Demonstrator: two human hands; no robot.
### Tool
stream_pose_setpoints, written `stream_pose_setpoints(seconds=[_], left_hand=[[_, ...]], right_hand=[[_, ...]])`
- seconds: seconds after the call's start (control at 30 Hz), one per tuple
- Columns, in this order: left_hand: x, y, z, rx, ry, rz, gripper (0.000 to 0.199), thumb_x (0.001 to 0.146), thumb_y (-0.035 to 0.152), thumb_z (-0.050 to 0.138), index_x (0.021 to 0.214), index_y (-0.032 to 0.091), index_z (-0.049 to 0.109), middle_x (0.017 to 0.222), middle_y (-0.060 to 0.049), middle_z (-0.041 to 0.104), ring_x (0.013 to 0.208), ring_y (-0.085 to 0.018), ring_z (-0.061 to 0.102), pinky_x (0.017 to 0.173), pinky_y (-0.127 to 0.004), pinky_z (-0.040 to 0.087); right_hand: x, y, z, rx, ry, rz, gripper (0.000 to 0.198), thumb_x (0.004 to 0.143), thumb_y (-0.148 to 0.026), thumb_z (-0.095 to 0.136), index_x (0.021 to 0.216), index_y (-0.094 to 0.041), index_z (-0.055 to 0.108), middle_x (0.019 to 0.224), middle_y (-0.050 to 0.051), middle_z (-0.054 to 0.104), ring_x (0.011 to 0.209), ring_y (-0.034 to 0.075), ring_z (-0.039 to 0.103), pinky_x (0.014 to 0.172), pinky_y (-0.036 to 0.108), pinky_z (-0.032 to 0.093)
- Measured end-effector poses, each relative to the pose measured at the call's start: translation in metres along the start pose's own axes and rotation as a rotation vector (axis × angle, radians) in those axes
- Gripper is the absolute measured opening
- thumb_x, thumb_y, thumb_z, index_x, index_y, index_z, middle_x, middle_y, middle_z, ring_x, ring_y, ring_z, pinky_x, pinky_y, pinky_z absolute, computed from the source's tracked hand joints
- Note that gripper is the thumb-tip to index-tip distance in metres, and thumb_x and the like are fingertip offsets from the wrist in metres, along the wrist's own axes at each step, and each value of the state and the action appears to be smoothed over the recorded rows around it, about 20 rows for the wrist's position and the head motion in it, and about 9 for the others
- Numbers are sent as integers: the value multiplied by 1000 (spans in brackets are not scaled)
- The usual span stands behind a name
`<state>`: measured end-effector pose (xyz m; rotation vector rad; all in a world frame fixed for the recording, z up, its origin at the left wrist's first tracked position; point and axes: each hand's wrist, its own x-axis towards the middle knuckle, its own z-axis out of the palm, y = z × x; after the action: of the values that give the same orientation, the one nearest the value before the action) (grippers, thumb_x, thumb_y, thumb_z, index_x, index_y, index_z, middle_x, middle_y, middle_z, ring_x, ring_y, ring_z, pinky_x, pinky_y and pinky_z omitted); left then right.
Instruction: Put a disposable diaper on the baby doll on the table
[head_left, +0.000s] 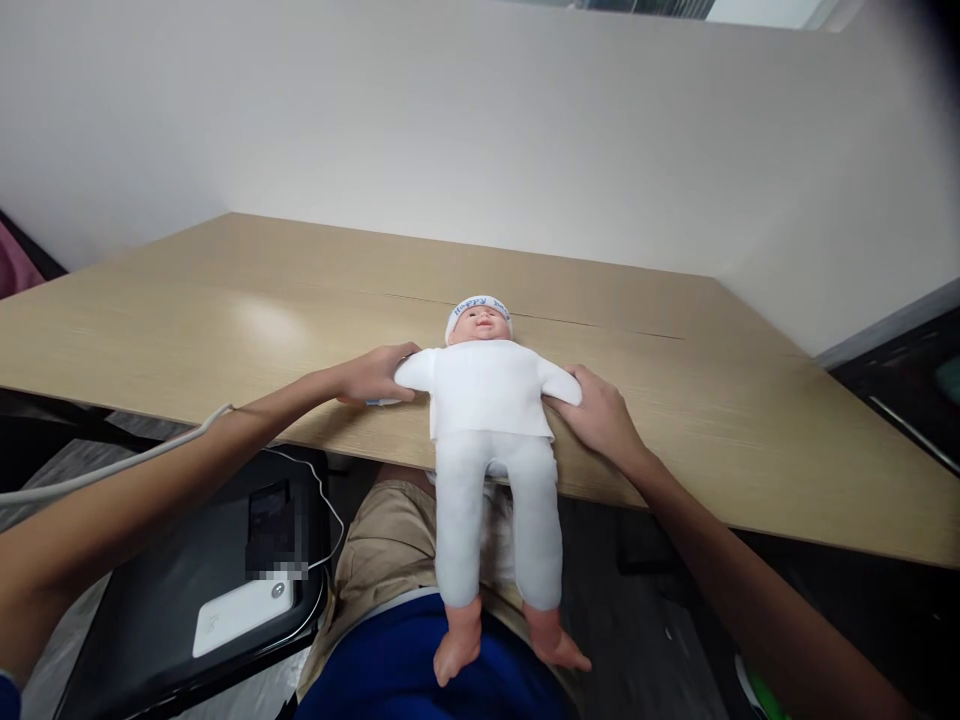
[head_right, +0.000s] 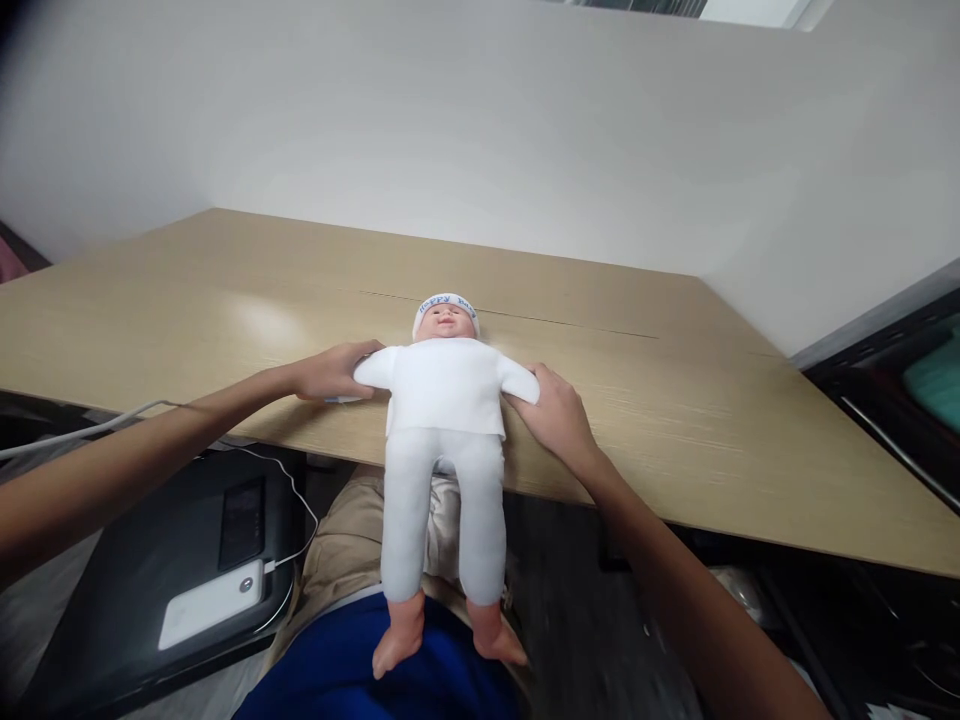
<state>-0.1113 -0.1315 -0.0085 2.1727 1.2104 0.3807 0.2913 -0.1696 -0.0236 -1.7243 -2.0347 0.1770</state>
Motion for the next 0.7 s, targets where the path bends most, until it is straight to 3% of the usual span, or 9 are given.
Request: stream_pose_setpoints(seconds=[0.33,0.7], left_hand=[[14,-20,4,118,72,48,70,83,56,70,139,16,61,125,-13,76,107,-32,69,89,-38,50],[69,-49,-14,290,129,45,73,87,62,67,144,17,60,129,-15,77,113,-37,71,91,-40,52]], right_hand=[[7,14,21,-77,46,-8,38,98,-59,65,105,-22,69,105,12,77,94,31,68,75,34,42],[72,29,48,-191,77,-43,32,96,-45,66,113,-18,69,111,17,77,96,34,67,75,37,41]])
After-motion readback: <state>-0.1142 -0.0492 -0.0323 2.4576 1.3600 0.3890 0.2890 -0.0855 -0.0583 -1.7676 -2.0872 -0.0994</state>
